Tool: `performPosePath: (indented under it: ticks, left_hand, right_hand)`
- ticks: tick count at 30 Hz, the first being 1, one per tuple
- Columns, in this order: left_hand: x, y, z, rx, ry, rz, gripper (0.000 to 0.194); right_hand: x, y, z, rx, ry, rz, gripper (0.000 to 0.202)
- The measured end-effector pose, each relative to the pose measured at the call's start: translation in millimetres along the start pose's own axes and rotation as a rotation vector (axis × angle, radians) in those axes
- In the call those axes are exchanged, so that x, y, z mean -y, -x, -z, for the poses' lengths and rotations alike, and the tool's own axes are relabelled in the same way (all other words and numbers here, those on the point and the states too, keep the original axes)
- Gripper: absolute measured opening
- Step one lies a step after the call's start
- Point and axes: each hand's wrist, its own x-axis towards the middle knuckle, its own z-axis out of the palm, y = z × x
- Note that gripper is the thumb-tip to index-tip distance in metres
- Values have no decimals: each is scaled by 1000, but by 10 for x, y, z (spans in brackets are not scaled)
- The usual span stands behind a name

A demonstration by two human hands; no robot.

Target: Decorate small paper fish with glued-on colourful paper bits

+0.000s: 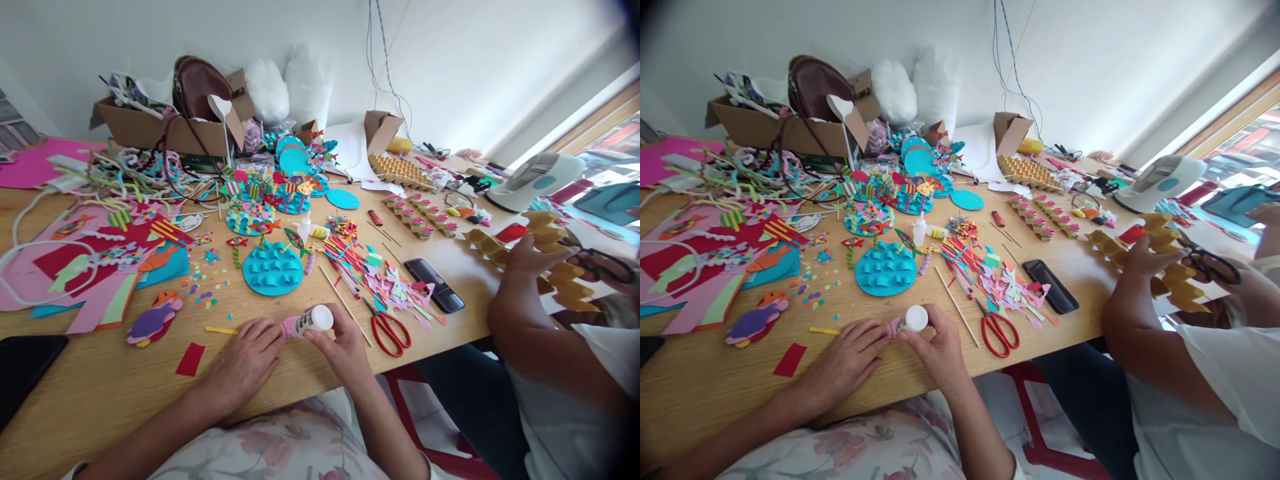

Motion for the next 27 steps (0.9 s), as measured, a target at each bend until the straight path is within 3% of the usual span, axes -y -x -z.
performPosePath:
  ticks: [6,15,20,27]
  left_hand:
    - [10,4,-19,-3,10,2,30]
    - [1,4,1,5,2,8,32]
    - [0,-3,9,11,12,9,30]
    - [9,1,9,19,36,11,37]
  right_hand:
    - [-66,-45,-3,-93,-22,-17,20]
    - [-49,-13,11,-17,-34,-22,19]
    - [-147,-53,69,-79,-42,-44,19]
    - [-94,-134,-52,-91,-30,-13,20]
